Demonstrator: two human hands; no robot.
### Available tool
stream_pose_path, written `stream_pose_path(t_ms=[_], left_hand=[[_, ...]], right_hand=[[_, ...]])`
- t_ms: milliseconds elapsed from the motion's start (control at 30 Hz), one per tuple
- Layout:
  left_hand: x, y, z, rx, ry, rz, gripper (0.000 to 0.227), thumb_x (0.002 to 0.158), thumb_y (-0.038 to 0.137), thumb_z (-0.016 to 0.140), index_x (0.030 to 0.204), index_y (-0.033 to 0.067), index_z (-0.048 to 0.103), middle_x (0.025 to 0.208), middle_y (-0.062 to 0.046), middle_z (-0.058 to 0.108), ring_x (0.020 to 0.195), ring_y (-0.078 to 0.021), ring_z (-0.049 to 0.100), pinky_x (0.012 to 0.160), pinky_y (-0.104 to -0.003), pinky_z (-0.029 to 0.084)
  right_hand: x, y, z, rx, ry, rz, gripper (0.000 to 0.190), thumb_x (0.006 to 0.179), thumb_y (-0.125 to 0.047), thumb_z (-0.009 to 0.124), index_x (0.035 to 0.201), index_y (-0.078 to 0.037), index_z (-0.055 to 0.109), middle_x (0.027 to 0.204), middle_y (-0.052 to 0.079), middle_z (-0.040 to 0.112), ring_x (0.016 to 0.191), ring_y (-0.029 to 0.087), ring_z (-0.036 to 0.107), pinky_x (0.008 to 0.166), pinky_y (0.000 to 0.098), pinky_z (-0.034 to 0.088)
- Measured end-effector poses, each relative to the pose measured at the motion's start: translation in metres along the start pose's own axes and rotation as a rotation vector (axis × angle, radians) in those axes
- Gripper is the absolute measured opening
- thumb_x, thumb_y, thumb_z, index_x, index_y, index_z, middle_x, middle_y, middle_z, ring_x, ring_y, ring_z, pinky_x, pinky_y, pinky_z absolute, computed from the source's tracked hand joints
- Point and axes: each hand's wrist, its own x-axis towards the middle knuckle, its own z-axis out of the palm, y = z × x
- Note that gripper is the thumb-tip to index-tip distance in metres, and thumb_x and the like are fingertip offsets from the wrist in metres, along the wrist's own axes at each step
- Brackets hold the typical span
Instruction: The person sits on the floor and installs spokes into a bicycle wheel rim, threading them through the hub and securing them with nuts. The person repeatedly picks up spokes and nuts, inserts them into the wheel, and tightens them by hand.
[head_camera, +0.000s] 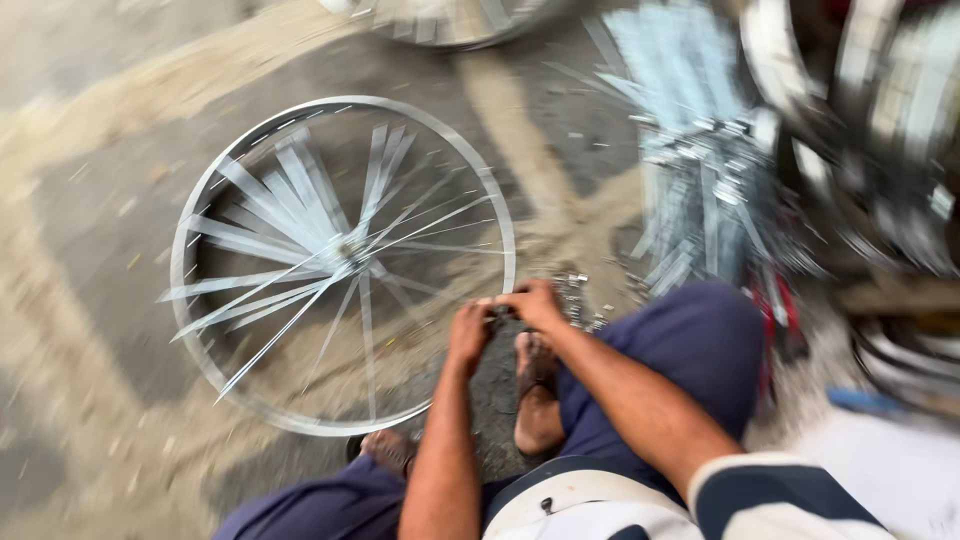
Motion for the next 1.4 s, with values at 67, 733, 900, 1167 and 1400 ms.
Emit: stream_pose_path(t_ms=[67,733,900,1167,1400], left_hand=[[-0.003,0.014,-0.001,-0.395,0.080,-0.312,0.026,0.102,0.027,0.056,0.101,0.0047,0.068,0.094,-0.011,0.069,0.084,-0.0236,0.064,0.072,-0.037,0.052],[-0.005,0.070,-0.025,-0.227,0.288,-0.383,0.037,0.095,0.039,0.068,0.096,0.0022,0.066,0.084,-0.009,0.071,0.073,-0.0192,0.065,0.065,-0.039,0.054],[-0.005,0.069,-0.027,-0.080,0.306,-0.263,0.041,0.098,0.043,0.062,0.107,0.0038,0.068,0.096,-0.019,0.074,0.090,-0.0340,0.071,0.081,-0.046,0.053],[-0.013,0.065,-0.031,-0.019,0.244,-0.378,0.040,0.096,0.044,0.063,0.104,0.0049,0.069,0.095,-0.023,0.072,0.095,-0.0428,0.068,0.082,-0.052,0.051],[-0.013,0.071,-0.031,-0.076,0.258,-0.368,0.037,0.097,0.041,0.061,0.104,0.0052,0.067,0.093,-0.024,0.071,0.094,-0.0469,0.066,0.082,-0.056,0.050]], right_hand=[[-0.004,0.001,0.002,0.032,-0.043,-0.008,0.020,0.076,-0.017,0.087,0.078,0.001,0.078,0.068,0.008,0.073,0.057,0.013,0.065,0.054,0.0303,0.052],[-0.006,0.014,-0.009,-0.494,-0.055,-0.108,0.019,0.078,-0.015,0.077,0.096,-0.010,0.081,0.090,0.011,0.080,0.080,0.021,0.076,0.075,0.0335,0.059],[0.017,0.045,0.012,-0.866,-0.037,-0.284,0.019,0.080,-0.019,0.077,0.097,-0.013,0.082,0.096,0.016,0.076,0.089,0.032,0.074,0.083,0.0412,0.059],[0.030,0.071,0.031,-1.027,-0.014,-0.590,0.022,0.087,-0.025,0.061,0.090,-0.006,0.072,0.094,0.020,0.069,0.090,0.042,0.066,0.081,0.0516,0.054],[0.033,0.072,0.024,-1.055,-0.013,-0.471,0.031,0.093,-0.030,0.062,0.090,0.000,0.066,0.095,0.027,0.065,0.090,0.046,0.064,0.077,0.0534,0.052]])
